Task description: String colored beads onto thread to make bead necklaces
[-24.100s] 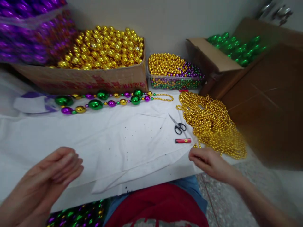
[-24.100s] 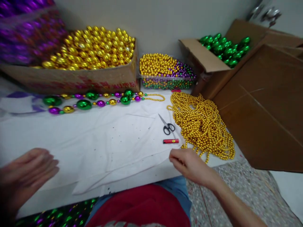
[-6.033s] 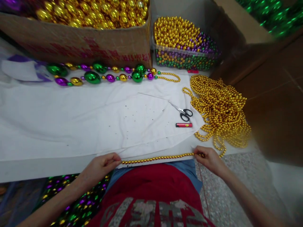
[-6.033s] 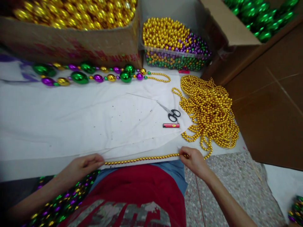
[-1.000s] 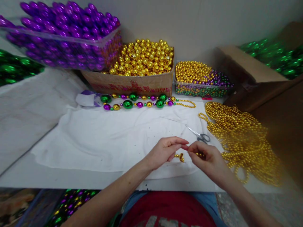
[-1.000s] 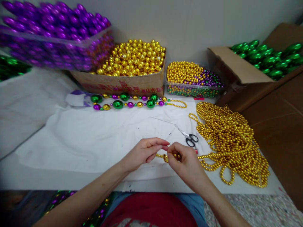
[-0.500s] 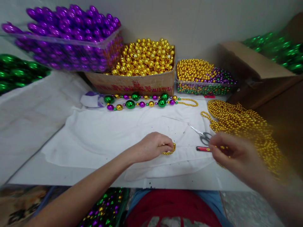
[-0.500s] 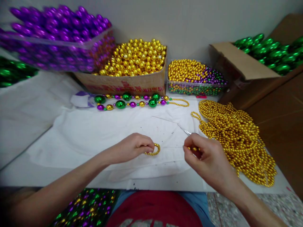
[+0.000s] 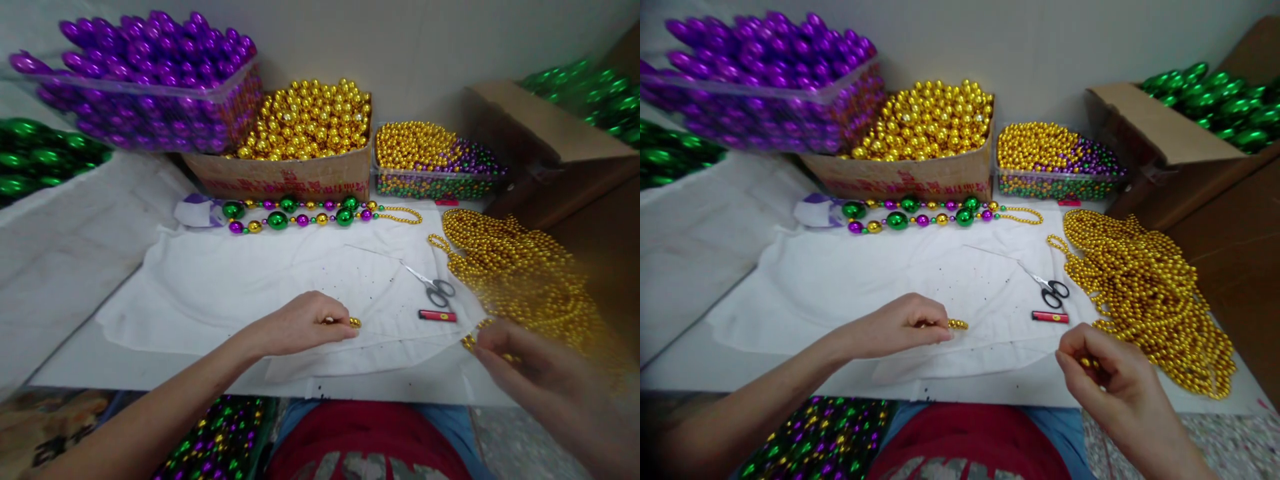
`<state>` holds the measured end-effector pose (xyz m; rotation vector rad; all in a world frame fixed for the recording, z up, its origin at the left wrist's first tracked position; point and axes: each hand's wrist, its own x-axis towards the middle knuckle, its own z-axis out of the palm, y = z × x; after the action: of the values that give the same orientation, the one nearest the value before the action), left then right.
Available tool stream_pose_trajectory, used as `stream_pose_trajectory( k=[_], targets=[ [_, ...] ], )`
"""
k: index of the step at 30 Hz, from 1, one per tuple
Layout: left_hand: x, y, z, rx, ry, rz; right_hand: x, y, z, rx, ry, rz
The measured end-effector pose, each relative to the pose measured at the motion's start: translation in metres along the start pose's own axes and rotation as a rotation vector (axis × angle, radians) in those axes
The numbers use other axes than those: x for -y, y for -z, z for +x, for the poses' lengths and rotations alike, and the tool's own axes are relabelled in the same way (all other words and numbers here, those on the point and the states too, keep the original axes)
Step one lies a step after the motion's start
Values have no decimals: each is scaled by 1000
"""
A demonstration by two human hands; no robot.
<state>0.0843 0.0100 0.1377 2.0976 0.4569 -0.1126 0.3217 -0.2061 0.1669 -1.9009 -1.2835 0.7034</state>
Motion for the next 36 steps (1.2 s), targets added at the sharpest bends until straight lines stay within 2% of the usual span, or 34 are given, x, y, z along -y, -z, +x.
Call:
stream_pose_trajectory(
  k=[4,10,17,20,24,26,28,31,34,36],
  targets=[
    [14,-4,-3,43,15,132,-1,14,-8,42,-95,18],
    [27,-5,-1,25,37,209,-27,16,-25,-255,-223,174],
    [28,-7,16,-35,78,279,-56,8,-22,-305,-362,260],
    [22,3,21,-20,95,260,-70,8,-25,-303,-445,298],
    [14,26,22,29,80,168,-82,7,-33,-285,-505,356],
    [16,38,23,29,106,189,-89,3,-37,-276,-528,362],
    [22,48,23,-13,163,287,-99,-3,-39,-315,-522,340],
    [32,59,23,-75,262,557,-118,-11,-43,-355,-451,224],
    [38,68,22,-89,367,837,-135,-16,-48,-275,-394,8],
    [38,72,21,-124,411,914,-145,-20,-51,-191,-395,-153]
  ],
)
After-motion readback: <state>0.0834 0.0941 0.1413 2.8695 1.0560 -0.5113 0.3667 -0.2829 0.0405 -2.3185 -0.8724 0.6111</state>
